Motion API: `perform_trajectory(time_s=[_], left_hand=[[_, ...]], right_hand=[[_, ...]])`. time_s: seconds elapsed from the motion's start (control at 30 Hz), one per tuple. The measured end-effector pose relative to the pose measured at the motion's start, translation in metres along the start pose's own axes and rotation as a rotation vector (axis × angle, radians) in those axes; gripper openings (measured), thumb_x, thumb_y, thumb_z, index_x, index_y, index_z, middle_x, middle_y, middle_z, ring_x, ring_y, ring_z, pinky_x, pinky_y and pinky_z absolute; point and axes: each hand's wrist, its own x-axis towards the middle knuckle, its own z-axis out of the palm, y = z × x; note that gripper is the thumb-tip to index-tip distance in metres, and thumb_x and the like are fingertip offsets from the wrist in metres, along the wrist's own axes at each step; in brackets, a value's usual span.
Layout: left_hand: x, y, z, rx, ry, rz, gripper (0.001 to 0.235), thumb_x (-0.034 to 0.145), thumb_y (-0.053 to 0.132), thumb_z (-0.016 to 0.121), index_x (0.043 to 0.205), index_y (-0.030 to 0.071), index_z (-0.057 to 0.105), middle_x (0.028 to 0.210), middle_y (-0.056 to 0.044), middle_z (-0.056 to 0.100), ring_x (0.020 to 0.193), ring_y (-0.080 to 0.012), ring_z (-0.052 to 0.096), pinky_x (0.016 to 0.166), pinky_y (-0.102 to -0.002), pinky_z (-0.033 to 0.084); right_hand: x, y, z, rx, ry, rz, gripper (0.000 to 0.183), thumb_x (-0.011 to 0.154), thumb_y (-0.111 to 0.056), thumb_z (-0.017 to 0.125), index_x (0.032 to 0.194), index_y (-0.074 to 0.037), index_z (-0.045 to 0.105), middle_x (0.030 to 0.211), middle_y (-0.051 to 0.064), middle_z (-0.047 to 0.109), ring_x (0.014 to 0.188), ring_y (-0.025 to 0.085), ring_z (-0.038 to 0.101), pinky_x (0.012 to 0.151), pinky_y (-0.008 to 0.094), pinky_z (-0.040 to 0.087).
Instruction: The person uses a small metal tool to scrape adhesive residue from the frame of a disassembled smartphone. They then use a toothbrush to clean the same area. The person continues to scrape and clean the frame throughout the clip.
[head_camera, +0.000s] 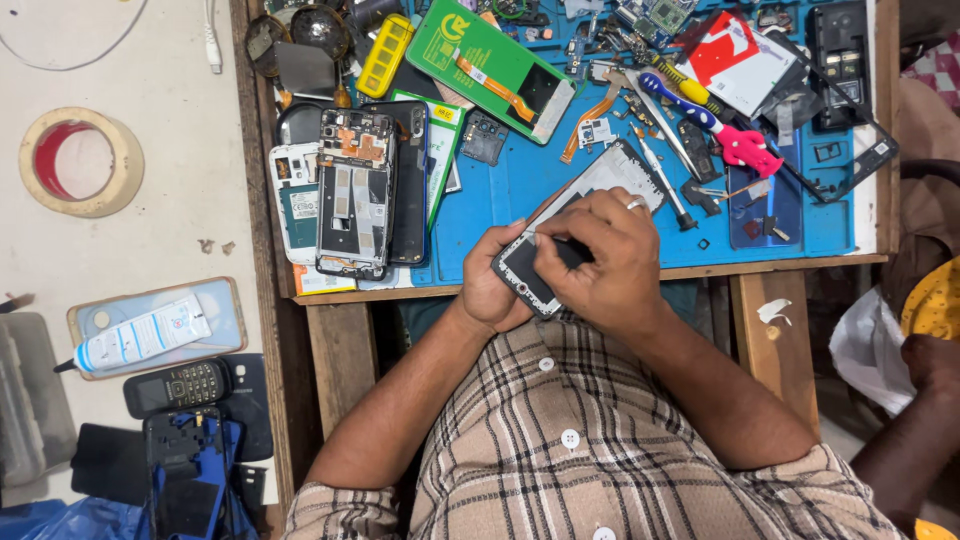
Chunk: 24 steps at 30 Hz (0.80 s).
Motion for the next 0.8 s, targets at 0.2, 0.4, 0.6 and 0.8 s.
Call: perform_trajectory(time_s=[0.2, 0.4, 0.6, 0.8], left_hand=[[-0.001, 0.000, 0.001, -0.067, -0.019, 0.004, 0.060, 0.108, 0.040, 0.039, 0.143, -0.006, 0.053, 0.134, -0.022, 0.063, 0.126, -0.0321, 0.062, 0.116, -0.046, 0.047], [-0.002, 0.001, 0.005, -0.016, 0.006, 0.016, 0.061, 0.106, 0.042, 0.042, 0.144, -0.005, 0.052, 0.135, -0.021, 0.062, 0.126, -0.0310, 0.061, 0.115, -0.045, 0.047], [-0.002, 0.001, 0.003, 0.018, 0.045, 0.027, 0.060, 0.104, 0.041, 0.044, 0.142, -0.004, 0.052, 0.133, -0.020, 0.061, 0.124, -0.0292, 0.062, 0.113, -0.043, 0.048], [-0.003, 0.001, 0.001, 0.083, 0.092, 0.058, 0.058, 0.106, 0.041, 0.046, 0.139, -0.006, 0.054, 0.127, -0.020, 0.063, 0.118, -0.0281, 0.063, 0.108, -0.042, 0.050]], right_hand=[[-0.005, -0.008, 0.005, 0.064, -0.016, -0.079, 0.013, 0.077, -0.009, 0.082, 0.087, -0.008, 0.074, 0.084, 0.006, 0.066, 0.079, 0.024, 0.062, 0.075, 0.038, 0.046], [-0.004, -0.015, 0.008, 0.019, -0.013, -0.091, 0.013, 0.076, -0.010, 0.083, 0.086, -0.009, 0.074, 0.084, 0.003, 0.066, 0.079, 0.022, 0.061, 0.075, 0.039, 0.044], [-0.008, -0.014, 0.013, -0.011, -0.025, -0.110, 0.012, 0.075, -0.012, 0.083, 0.085, -0.011, 0.076, 0.083, 0.002, 0.065, 0.078, 0.021, 0.059, 0.073, 0.039, 0.043], [-0.010, -0.013, 0.014, 0.001, -0.054, -0.171, 0.012, 0.076, -0.012, 0.082, 0.086, -0.011, 0.076, 0.084, 0.001, 0.065, 0.080, 0.020, 0.061, 0.076, 0.039, 0.044]])
